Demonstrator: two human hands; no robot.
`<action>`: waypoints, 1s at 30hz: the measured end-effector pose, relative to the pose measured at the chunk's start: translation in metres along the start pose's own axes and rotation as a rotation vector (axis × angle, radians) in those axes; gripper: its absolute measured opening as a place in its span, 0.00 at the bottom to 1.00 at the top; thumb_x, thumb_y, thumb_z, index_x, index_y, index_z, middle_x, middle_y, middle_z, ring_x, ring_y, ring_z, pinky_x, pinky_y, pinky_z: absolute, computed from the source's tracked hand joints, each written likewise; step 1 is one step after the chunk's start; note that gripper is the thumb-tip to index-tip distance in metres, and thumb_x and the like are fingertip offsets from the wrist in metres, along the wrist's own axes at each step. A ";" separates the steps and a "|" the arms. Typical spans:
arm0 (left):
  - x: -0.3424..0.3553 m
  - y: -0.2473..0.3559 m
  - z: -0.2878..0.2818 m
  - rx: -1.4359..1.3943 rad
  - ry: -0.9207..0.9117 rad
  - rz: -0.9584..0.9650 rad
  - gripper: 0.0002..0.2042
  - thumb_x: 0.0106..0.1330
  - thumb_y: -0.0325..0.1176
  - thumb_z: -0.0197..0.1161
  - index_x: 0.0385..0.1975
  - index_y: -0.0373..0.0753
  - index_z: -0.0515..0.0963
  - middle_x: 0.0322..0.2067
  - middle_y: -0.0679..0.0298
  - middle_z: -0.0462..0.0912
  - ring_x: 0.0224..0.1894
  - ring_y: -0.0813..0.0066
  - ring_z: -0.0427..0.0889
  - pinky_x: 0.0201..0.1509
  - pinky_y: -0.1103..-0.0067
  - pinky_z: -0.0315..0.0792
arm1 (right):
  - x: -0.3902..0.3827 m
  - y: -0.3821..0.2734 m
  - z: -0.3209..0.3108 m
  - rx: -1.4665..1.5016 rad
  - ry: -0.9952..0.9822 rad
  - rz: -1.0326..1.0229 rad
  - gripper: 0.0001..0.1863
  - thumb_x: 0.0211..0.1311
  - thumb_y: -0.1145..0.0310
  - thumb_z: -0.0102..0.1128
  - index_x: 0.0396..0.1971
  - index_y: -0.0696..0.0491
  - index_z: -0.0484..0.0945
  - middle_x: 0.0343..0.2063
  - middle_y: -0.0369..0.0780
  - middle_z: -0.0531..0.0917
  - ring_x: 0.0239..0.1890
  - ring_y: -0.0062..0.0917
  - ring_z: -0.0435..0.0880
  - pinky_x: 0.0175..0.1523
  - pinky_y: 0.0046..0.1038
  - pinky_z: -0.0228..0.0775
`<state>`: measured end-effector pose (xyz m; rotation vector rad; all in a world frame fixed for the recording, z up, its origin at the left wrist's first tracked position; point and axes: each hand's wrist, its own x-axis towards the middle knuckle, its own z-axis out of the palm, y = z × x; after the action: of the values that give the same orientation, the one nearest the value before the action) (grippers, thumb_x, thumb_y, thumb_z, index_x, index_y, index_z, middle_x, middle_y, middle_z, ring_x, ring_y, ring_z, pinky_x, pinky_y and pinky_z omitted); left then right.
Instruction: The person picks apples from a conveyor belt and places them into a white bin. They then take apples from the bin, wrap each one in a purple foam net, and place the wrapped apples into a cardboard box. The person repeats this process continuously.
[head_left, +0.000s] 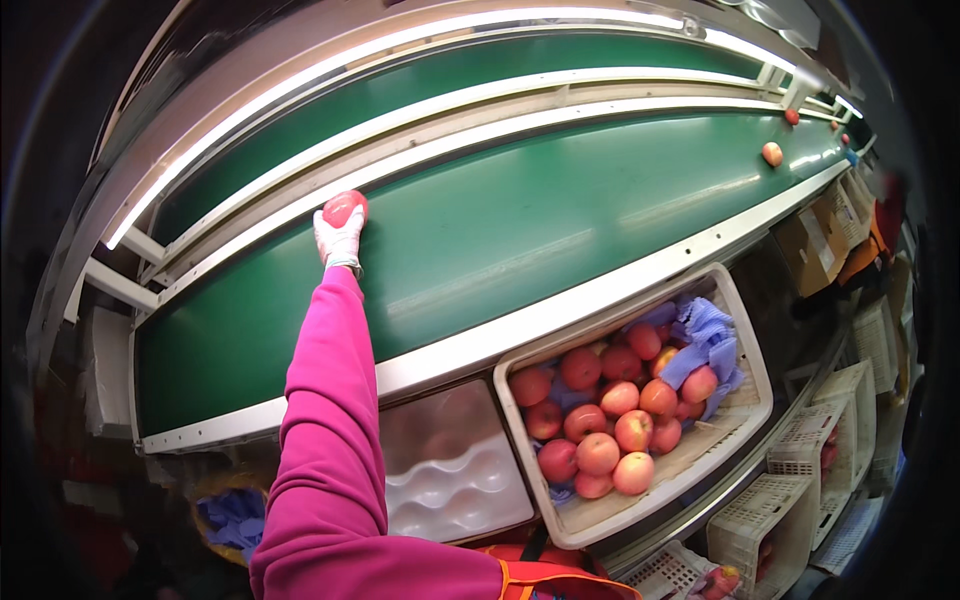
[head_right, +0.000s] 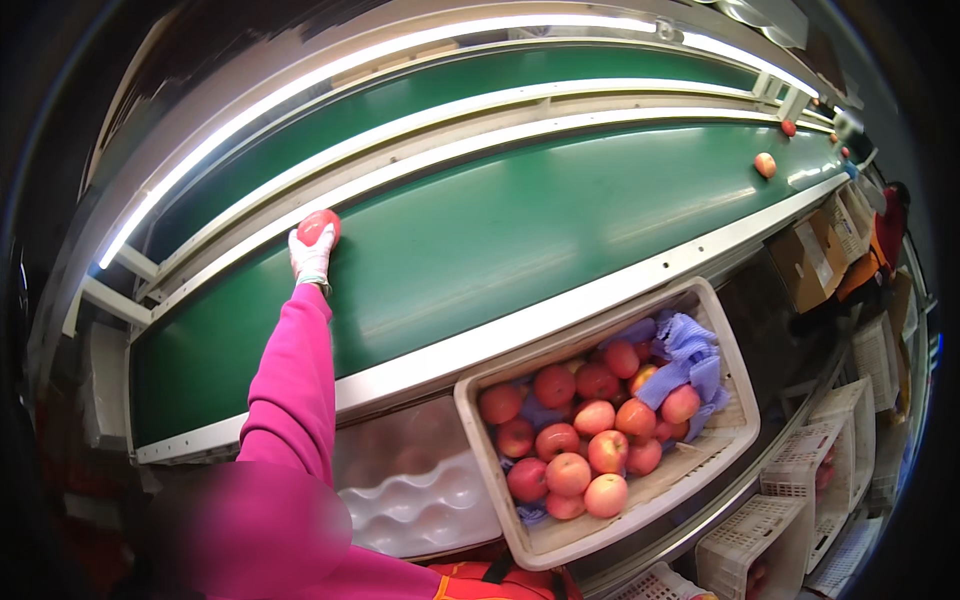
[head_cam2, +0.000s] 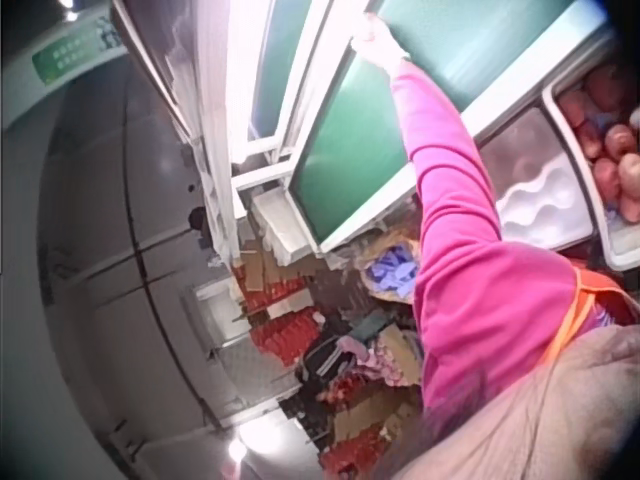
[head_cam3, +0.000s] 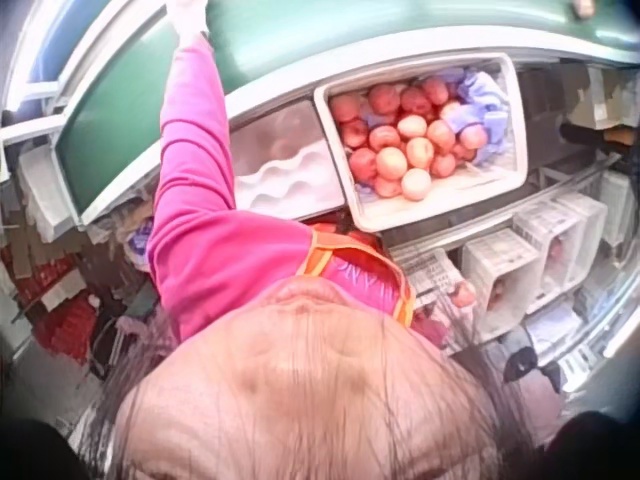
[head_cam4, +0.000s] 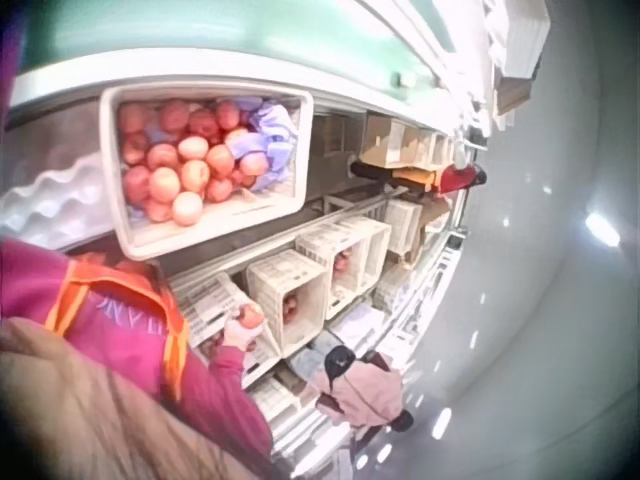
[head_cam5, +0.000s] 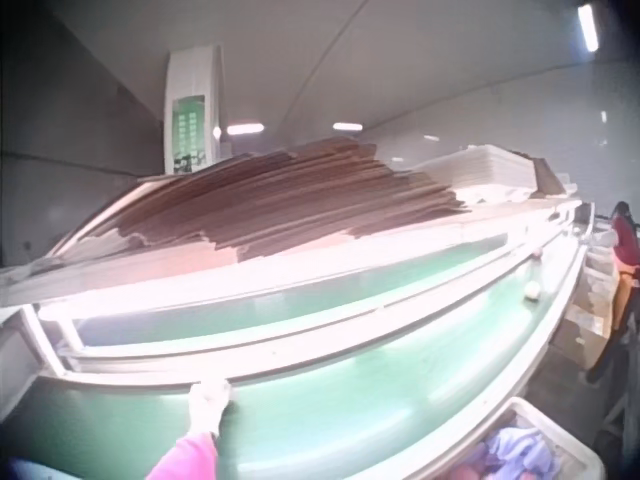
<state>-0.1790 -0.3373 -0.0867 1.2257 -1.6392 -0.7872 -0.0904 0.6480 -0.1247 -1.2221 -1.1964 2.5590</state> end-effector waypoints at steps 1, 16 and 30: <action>-0.001 0.004 0.012 -0.287 -0.174 -0.154 0.36 0.47 0.47 0.75 0.55 0.40 0.66 0.47 0.58 0.75 0.48 0.65 0.76 0.50 0.71 0.72 | -0.011 0.007 -0.020 0.028 0.025 -0.008 0.29 0.56 0.42 0.59 0.52 0.44 0.70 0.52 0.42 0.72 0.52 0.32 0.75 0.31 0.19 0.76; -0.288 0.168 -0.120 -0.897 -1.268 0.149 0.52 0.42 0.55 0.76 0.66 0.38 0.55 0.64 0.57 0.59 0.65 0.63 0.63 0.63 0.67 0.64 | -0.159 0.075 0.079 0.113 -0.319 0.162 0.36 0.59 0.38 0.52 0.50 0.59 0.70 0.45 0.52 0.76 0.39 0.36 0.78 0.38 0.26 0.76; -0.559 0.270 -0.206 -0.731 -1.668 0.720 0.60 0.36 0.26 0.74 0.69 0.35 0.35 0.53 0.53 0.68 0.51 0.62 0.73 0.61 0.69 0.66 | -0.192 0.035 -0.046 0.241 -0.443 0.161 0.41 0.58 0.34 0.51 0.61 0.51 0.64 0.54 0.52 0.73 0.48 0.38 0.79 0.41 0.23 0.72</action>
<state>-0.0385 0.2823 0.0664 -0.8992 -2.2933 -1.8311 0.0808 0.5834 -0.0440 -0.7522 -0.8284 3.0914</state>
